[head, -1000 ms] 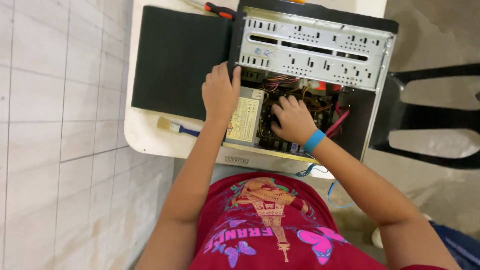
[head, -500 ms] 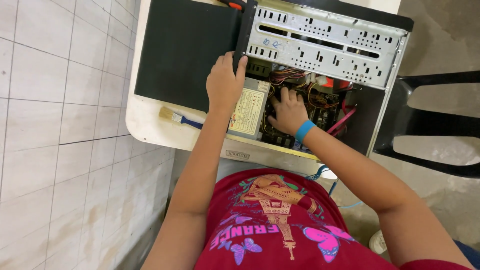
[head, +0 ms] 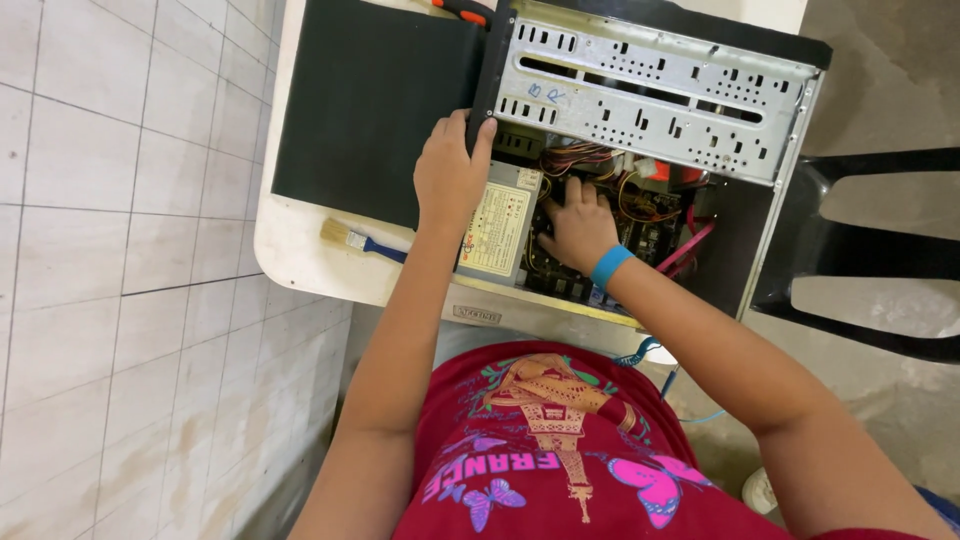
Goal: Disassembling, cleaning, and manipulating internal components of a desktop computer tower using tools and an anti-static wrist strap.
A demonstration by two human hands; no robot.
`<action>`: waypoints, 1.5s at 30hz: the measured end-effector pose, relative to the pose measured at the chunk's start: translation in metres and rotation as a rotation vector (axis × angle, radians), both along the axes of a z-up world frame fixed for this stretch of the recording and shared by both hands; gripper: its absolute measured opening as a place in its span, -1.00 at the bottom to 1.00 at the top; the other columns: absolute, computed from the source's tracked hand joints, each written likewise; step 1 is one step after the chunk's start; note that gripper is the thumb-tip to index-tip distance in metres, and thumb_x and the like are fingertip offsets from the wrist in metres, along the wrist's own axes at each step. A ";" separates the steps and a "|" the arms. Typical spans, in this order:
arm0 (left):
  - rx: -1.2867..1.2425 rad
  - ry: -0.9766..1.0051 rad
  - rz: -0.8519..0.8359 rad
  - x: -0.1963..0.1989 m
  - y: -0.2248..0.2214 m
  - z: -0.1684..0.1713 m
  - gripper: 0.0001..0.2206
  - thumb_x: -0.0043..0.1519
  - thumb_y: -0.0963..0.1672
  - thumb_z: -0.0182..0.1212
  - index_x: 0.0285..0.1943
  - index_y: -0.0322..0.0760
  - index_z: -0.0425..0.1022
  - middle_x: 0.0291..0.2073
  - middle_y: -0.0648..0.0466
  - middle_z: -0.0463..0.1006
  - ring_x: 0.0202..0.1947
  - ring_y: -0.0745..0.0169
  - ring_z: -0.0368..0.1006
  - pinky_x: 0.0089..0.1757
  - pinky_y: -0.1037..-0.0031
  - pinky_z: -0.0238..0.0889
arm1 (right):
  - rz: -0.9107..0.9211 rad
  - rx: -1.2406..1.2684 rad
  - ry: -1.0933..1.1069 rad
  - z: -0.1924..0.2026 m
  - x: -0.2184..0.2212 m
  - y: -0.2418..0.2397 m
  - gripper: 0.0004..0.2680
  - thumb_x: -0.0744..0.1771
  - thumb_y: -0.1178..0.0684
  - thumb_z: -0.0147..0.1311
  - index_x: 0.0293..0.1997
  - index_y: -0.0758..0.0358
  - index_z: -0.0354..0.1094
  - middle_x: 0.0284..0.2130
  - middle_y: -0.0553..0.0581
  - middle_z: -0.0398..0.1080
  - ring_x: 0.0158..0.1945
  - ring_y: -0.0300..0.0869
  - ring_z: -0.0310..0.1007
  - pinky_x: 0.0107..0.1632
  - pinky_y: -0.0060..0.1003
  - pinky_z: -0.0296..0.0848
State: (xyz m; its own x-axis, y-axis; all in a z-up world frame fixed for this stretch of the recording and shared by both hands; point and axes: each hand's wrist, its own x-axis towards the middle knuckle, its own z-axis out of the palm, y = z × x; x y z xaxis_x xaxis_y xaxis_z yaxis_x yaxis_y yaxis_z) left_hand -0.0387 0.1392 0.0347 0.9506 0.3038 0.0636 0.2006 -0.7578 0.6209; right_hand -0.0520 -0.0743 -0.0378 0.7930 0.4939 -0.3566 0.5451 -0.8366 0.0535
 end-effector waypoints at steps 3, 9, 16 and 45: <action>0.015 -0.024 -0.002 0.003 -0.001 -0.003 -0.49 0.44 0.16 -0.12 0.18 -0.28 0.46 -0.13 -0.03 0.55 -0.17 0.01 0.60 -0.29 0.32 0.54 | 0.004 -0.042 0.008 -0.003 0.005 0.002 -0.57 0.32 -0.36 0.13 0.29 -0.07 0.38 0.21 0.37 0.16 0.27 0.22 0.24 0.16 0.00 0.33; 0.174 -0.028 -0.028 0.003 0.000 -0.012 -0.52 0.46 0.15 -0.17 0.14 -0.23 0.46 -0.20 0.01 0.52 -0.22 0.05 0.61 -0.34 0.34 0.55 | -0.009 -0.066 0.028 -0.014 0.008 0.002 -0.54 0.29 -0.38 0.17 0.30 -0.15 0.36 0.27 0.39 0.14 0.24 0.23 0.26 0.13 0.03 0.35; 0.096 -0.060 -0.019 0.001 -0.002 -0.004 -0.53 0.46 0.13 -0.12 0.16 -0.27 0.48 -0.17 -0.01 0.55 -0.22 0.05 0.60 -0.32 0.33 0.52 | -0.139 0.201 0.287 0.033 0.024 -0.018 -0.64 0.37 -0.28 0.05 0.28 -0.07 0.39 0.23 0.41 0.21 0.24 0.31 0.34 0.15 0.09 0.42; 1.149 0.258 -0.760 0.023 -0.140 -0.086 -0.76 0.23 -0.25 0.25 -0.44 -0.01 0.63 -0.55 0.25 0.55 -0.11 0.19 0.48 0.19 -0.05 -0.03 | -0.305 0.233 0.055 0.004 0.020 -0.098 -0.85 0.41 -0.02 0.00 0.03 -0.06 0.49 -0.25 0.15 0.59 -0.20 0.14 0.65 -0.20 0.08 0.62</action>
